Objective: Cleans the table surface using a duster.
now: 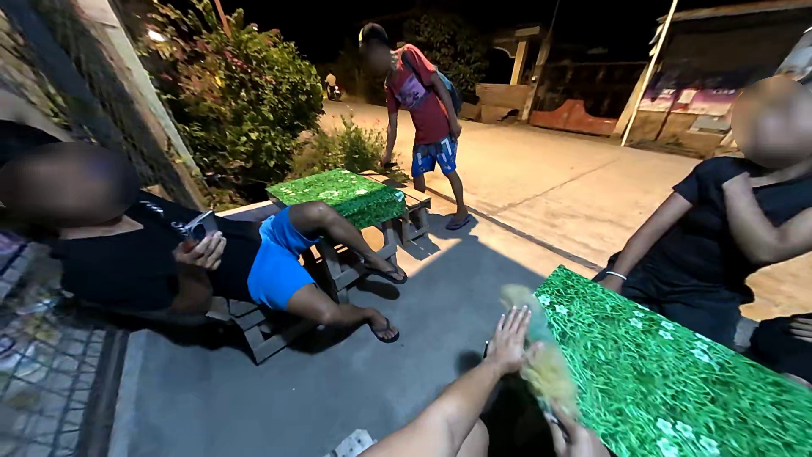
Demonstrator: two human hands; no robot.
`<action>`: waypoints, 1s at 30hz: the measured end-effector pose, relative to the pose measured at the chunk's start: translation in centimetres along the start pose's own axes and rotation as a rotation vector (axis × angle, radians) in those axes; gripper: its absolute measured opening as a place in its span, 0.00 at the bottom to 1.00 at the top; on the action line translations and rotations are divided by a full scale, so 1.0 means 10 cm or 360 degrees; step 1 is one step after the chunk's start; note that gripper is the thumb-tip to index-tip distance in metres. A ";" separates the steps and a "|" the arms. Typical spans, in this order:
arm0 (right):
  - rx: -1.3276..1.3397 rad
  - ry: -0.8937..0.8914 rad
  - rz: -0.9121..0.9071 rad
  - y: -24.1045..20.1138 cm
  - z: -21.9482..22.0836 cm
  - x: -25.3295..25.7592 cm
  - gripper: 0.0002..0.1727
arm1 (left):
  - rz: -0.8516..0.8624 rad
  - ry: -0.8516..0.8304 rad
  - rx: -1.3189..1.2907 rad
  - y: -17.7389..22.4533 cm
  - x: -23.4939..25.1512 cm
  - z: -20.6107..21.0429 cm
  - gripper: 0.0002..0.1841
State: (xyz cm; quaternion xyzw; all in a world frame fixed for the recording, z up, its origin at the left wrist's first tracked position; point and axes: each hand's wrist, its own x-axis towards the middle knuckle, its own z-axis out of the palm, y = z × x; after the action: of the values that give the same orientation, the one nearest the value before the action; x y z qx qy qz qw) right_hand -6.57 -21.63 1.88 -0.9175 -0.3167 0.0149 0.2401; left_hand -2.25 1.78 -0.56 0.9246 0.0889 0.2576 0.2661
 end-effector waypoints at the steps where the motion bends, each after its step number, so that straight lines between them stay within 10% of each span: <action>1: -0.0017 -0.0005 -0.0106 0.04 0.00 0.18 0.20 | -0.0015 0.0039 0.0012 0.00 0.00 0.00 0.41; 9: -0.0190 0.0188 0.0769 0.33 -0.43 1.24 0.22 | -0.0021 0.0118 0.0122 -0.06 -0.01 0.08 0.44; 15: -0.0353 -0.0268 -0.0090 0.30 -0.41 1.21 0.22 | 0.0059 0.0166 0.0186 -0.06 -0.01 0.08 0.44; 21: -0.0195 0.0232 0.0729 0.45 -0.39 1.34 0.22 | 0.0020 0.0164 0.0120 -0.04 -0.07 0.04 0.43; 27: -0.0245 -0.0087 -0.0074 0.12 -0.24 0.63 0.18 | 0.0085 0.0221 0.0086 -0.05 -0.02 0.08 0.45; 30: -0.0062 0.0141 0.0228 0.45 -0.36 0.32 0.19 | 0.0113 0.0258 0.0086 -0.08 -0.02 0.10 0.44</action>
State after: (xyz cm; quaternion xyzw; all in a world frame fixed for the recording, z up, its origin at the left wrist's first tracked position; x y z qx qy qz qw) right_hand -0.78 -24.40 3.43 -0.9420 -0.2398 -0.0146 0.2342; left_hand -1.91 1.99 -1.82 0.9101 0.0842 0.3385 0.2236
